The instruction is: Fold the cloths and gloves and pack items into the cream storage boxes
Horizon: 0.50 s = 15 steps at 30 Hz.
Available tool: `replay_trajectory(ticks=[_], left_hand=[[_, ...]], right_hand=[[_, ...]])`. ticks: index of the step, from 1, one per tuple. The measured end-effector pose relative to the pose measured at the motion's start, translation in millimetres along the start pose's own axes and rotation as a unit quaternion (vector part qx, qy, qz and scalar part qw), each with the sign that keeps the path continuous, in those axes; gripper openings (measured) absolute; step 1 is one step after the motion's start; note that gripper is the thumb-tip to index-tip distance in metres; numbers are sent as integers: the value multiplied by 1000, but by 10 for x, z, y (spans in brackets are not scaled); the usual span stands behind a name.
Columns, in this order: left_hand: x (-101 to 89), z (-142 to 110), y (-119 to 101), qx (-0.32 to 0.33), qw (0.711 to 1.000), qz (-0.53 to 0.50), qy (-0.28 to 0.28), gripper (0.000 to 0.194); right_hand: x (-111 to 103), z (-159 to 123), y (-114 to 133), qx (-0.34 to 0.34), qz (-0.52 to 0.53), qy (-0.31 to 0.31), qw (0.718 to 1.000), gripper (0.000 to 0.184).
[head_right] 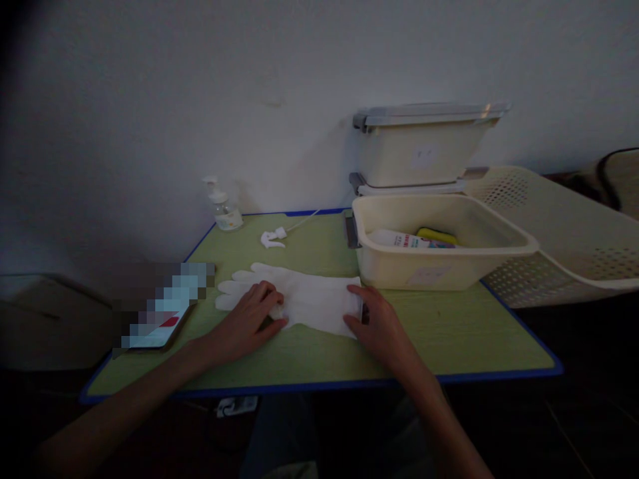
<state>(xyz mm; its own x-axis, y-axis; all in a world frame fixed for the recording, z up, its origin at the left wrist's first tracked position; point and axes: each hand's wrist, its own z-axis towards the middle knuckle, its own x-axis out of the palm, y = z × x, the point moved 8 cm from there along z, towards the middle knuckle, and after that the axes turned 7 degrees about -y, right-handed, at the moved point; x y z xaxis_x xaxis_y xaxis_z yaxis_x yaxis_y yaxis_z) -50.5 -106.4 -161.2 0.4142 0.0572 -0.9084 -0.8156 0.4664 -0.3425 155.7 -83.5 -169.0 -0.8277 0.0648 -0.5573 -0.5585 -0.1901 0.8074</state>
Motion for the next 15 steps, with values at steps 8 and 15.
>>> replay_trajectory(ticks=[8,15], left_hand=[[53,-2,-267,13,999,25,33,20],[182,-13,-645,49,996,46,58,24]], right_hand=[[-230,-184,-127,10,53,4,999,45],[-585,-424,-283,44,59,10,997,50]])
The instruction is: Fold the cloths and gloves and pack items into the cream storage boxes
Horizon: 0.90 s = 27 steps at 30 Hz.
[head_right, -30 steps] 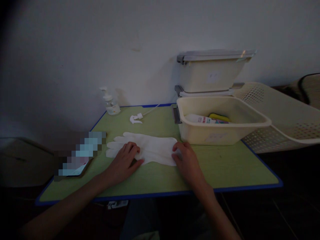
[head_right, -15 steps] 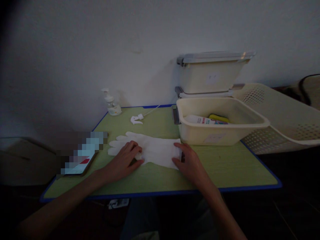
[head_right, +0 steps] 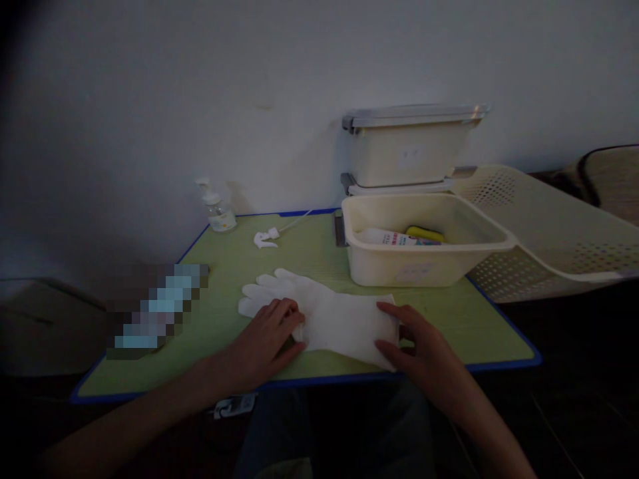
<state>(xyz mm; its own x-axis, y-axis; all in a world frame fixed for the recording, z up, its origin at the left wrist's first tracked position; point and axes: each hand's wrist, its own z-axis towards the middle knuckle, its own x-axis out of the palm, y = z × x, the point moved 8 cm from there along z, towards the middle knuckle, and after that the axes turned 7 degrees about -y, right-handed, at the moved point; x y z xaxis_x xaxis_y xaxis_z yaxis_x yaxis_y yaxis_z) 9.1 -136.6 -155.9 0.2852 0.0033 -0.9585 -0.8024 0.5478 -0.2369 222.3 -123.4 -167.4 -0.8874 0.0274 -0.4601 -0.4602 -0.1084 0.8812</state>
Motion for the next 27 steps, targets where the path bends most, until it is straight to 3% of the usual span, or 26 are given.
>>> replay_trajectory(ticks=[5,11,14,19,27], left_hand=[[73,-152,-27,47,998,32,9,41],[68,-356,49,98,993,33,62,67],[49,-380,69,109,990,31,82,68],[8,-363,49,138,988,15,65,68],[-69,-348,34,155,987,-17,48,62]], right_hand=[[-75,-56,155,21,-1,32,999,56],[59,59,514,11,72,34,997,61],[263,162,788,6,132,78,988,62],[699,373,1141,31,200,159,966,61],[1445,755,1149,31,158,204,966,45]])
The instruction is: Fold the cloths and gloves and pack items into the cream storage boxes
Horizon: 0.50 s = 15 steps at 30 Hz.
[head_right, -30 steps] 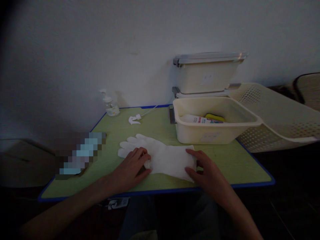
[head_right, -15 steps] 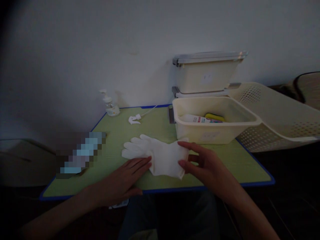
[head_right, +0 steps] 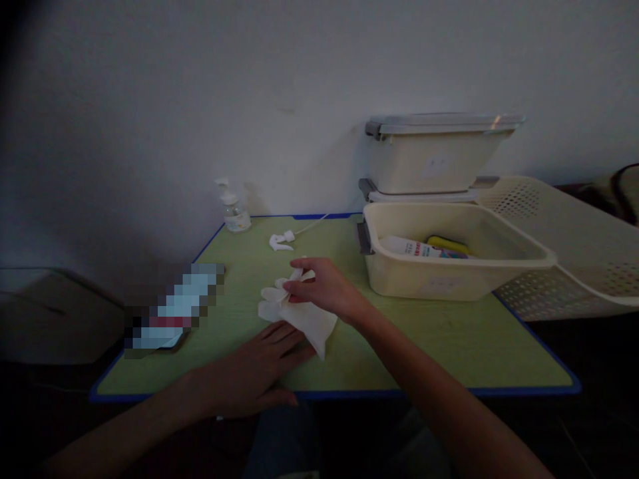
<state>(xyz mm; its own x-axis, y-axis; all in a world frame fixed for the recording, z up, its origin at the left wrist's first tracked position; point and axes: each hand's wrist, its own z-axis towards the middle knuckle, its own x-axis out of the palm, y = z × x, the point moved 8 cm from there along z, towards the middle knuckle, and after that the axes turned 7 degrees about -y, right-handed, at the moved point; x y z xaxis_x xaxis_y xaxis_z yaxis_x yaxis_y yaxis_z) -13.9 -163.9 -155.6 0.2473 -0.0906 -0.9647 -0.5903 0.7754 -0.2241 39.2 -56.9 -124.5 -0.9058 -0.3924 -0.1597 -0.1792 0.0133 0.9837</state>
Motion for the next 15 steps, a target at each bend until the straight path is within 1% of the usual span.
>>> replay_trajectory(ticks=[3,5,8,9,11,13,15], left_hand=[[-17,-4,0,5,1000,0,-6,62],[-14,-8,5,5,1000,0,-6,62],[-2,-17,8,5,1000,-3,-8,62],[0,-20,12,2,1000,-4,-10,61],[4,-26,23,-6,1000,-6,-14,59],[7,-30,32,-12,1000,-11,-17,57],[7,-31,34,-14,1000,-15,-21,57]], right_hand=[[149,223,-169,1,-42,2,999,37],[242,325,-267,7,-61,13,998,28],[365,382,-341,9,-72,44,996,9],[398,378,-349,9,-76,55,996,6],[446,352,-357,9,-70,71,995,11],[451,324,-364,17,-28,67,997,7],[435,304,-379,21,16,55,998,16]])
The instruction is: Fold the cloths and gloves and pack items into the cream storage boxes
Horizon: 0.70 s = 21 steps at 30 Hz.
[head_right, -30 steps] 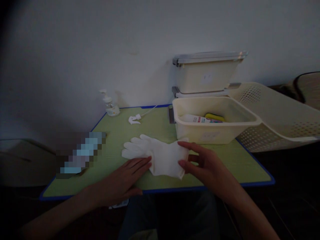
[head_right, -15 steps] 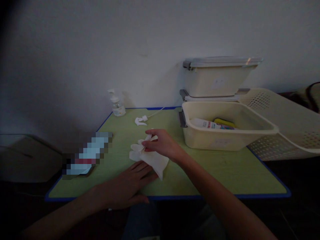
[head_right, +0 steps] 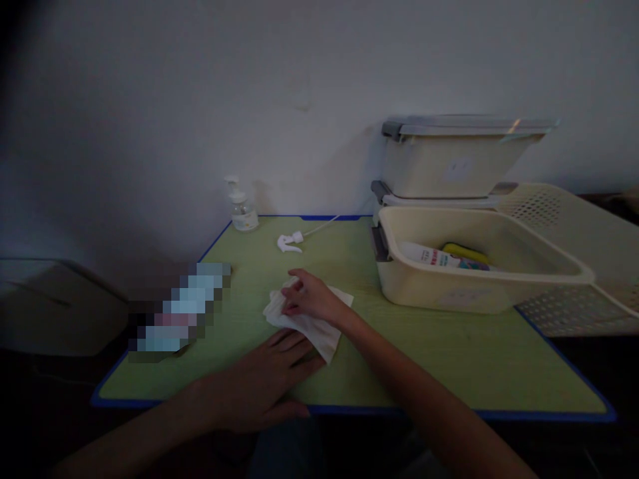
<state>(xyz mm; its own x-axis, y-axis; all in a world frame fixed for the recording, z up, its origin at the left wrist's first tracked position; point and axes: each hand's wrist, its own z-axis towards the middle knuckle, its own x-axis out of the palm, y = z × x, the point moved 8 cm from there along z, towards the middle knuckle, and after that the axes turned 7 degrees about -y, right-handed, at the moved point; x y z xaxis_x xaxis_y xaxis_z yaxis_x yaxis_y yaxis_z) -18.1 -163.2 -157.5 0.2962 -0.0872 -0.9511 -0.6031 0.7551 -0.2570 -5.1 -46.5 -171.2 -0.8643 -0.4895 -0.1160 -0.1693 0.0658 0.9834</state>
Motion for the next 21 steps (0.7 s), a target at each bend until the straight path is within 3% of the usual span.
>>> replay_trajectory(ticks=[7,12,19,21], left_hand=[[6,5,4,-5,1000,-3,7,59],[0,1,12,-4,1000,-7,-5,59],[0,-2,-6,-19,1000,2,3,57],[1,-5,-11,-29,1000,5,8,56]], right_hand=[[26,-24,13,-81,-100,1,992,19],[110,-100,253,-245,-303,-30,921,25],[240,-88,272,-290,-419,9,861,24],[241,-77,260,-292,-425,8,857,22]])
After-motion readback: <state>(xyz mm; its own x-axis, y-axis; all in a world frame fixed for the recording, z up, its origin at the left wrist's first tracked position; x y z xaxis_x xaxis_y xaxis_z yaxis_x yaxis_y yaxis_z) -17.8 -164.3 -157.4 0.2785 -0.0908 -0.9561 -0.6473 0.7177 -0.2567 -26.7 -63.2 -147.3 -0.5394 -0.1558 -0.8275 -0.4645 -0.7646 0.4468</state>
